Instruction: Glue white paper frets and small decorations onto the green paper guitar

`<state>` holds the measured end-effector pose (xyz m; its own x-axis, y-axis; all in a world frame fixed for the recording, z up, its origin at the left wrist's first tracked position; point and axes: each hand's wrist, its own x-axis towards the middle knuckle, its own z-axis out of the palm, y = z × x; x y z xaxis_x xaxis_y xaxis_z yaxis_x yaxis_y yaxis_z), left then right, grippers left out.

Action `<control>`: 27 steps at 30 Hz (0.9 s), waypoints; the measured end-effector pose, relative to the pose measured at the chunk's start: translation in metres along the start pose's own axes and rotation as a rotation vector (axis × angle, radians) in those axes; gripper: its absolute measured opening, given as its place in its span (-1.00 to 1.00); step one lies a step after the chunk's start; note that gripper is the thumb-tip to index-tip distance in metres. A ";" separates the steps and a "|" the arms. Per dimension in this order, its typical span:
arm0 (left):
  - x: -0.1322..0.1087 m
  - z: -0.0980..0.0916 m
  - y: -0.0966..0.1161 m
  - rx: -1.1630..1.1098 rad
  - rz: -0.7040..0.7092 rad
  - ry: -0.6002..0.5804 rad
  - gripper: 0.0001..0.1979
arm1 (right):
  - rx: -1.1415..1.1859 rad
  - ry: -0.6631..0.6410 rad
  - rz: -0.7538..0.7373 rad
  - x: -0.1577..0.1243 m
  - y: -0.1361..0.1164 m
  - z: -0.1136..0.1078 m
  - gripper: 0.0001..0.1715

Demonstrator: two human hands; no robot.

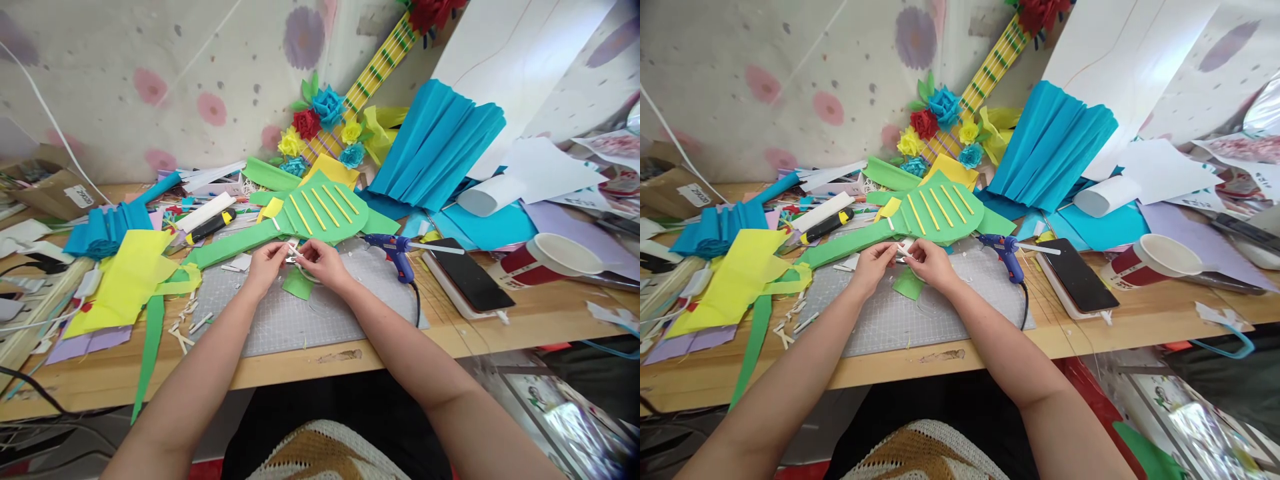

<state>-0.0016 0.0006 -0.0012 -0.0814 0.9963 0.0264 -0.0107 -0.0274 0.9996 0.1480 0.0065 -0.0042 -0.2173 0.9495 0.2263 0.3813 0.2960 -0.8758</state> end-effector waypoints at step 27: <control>-0.003 -0.001 0.002 0.150 0.204 -0.056 -0.77 | 0.034 -0.093 -0.062 -0.003 0.001 0.003 -0.71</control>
<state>-0.0020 -0.0022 0.0004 -0.0109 0.9745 0.2241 0.1481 -0.2201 0.9642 0.1468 0.0042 -0.0070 -0.3227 0.9151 0.2417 0.3338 0.3490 -0.8757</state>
